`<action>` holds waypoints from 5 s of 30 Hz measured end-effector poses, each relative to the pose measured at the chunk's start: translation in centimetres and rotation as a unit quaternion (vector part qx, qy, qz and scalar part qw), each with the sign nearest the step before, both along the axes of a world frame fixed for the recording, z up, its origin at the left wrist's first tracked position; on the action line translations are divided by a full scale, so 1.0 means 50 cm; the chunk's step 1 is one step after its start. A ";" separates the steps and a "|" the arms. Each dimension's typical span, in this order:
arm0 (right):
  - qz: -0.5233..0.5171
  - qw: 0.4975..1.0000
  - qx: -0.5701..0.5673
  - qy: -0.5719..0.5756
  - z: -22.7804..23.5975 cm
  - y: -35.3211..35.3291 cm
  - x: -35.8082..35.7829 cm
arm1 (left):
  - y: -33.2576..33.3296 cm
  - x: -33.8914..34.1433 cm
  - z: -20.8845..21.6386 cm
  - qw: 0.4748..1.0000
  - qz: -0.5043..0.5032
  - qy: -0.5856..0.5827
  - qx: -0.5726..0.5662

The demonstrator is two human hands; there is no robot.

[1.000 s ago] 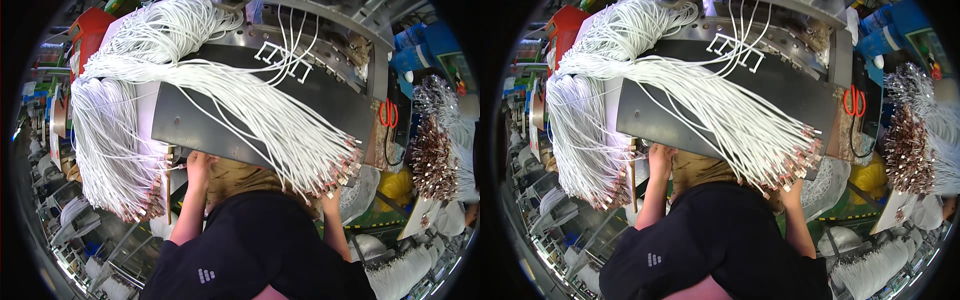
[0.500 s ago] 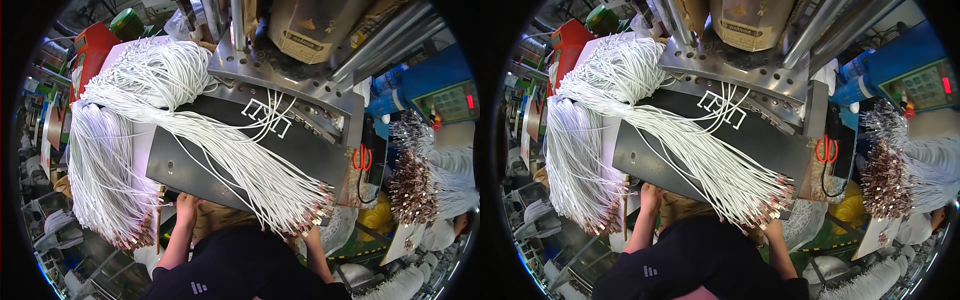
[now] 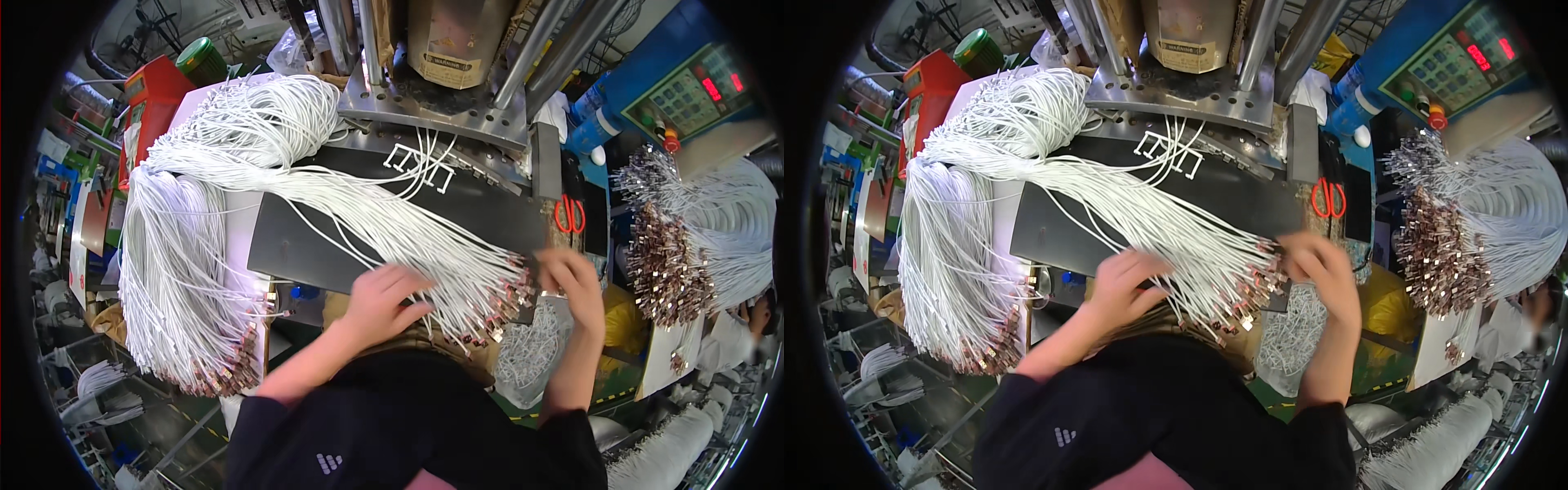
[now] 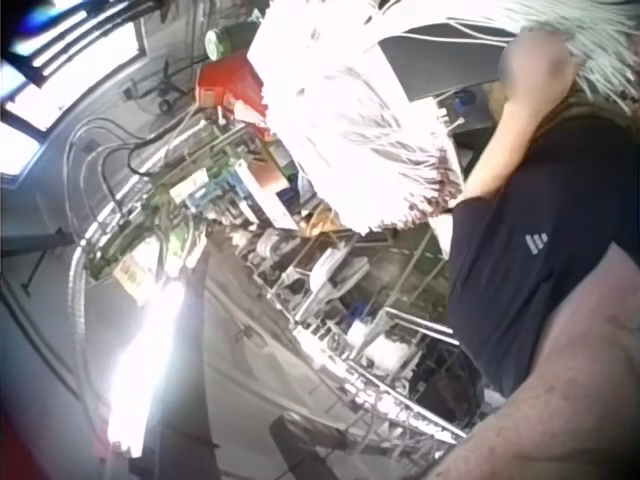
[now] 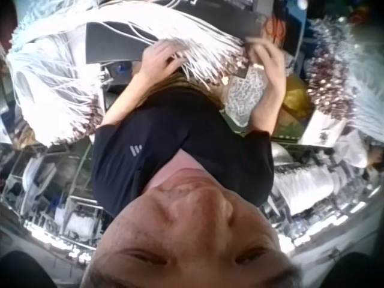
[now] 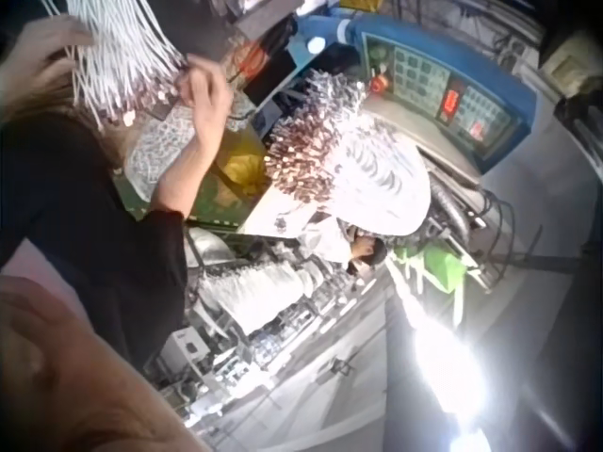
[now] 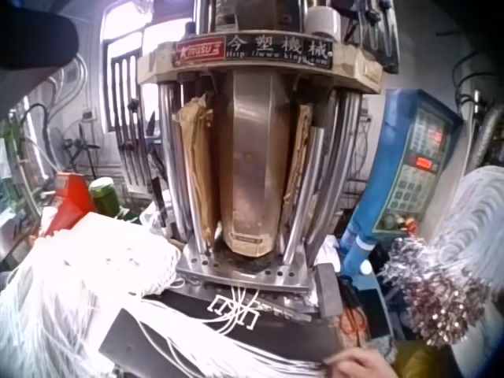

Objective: Manually arranging bundles of white wires and feeding them into a crimping or processing machine.

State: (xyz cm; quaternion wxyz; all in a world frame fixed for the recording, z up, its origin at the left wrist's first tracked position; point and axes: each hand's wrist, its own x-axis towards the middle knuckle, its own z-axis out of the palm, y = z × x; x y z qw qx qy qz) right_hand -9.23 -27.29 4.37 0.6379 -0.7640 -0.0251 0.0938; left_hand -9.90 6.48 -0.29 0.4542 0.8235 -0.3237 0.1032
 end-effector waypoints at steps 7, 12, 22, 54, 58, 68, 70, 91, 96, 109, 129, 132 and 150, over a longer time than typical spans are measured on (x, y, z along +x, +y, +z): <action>0.067 0.819 -0.511 -0.253 -0.098 0.217 0.282 | -0.164 0.120 -0.030 0.974 -0.064 -0.095 0.196; 0.004 0.927 -0.337 -0.166 -0.054 0.137 0.157 | -0.015 0.199 -0.041 0.962 -0.059 -0.051 0.263; -0.064 0.943 -0.149 0.291 -0.375 -0.285 -0.436 | 0.135 0.331 0.053 0.924 -0.036 0.023 0.379; 0.149 0.755 -0.570 -0.288 0.125 0.286 0.240 | 0.101 0.280 0.003 0.951 0.047 0.020 0.305; 0.109 0.868 -0.414 -0.251 -0.064 0.239 0.199 | 0.102 0.293 0.040 0.986 0.036 0.089 0.139; 0.032 0.837 -0.477 -0.267 -0.112 0.154 0.139 | 0.028 0.293 0.049 0.973 -0.013 0.145 0.179; 0.050 0.842 -0.436 -0.314 -0.104 0.165 0.140 | 0.009 0.282 0.042 0.978 -0.017 0.029 0.207; 0.033 0.785 -0.544 -0.293 -0.038 0.147 0.112 | -0.034 0.223 0.201 0.949 0.007 0.152 0.276; 0.041 0.811 -0.395 -0.430 -0.076 0.149 0.109 | -0.091 0.136 0.036 0.719 -0.236 0.648 -0.087; -0.062 0.949 -0.273 -0.142 -0.100 0.097 0.148 | -0.124 0.274 -0.004 0.749 -0.088 0.609 -0.247; -0.053 0.979 0.075 0.181 -0.146 0.097 0.280 | -0.134 0.311 -0.039 0.800 -0.034 0.589 -0.114; -0.073 0.985 0.083 0.131 -0.150 0.118 0.258 | -0.150 0.303 -0.025 0.805 -0.030 0.585 -0.092; 0.016 0.998 -0.034 -0.050 -0.207 0.095 0.257 | -0.152 0.315 -0.034 0.796 -0.052 0.599 -0.071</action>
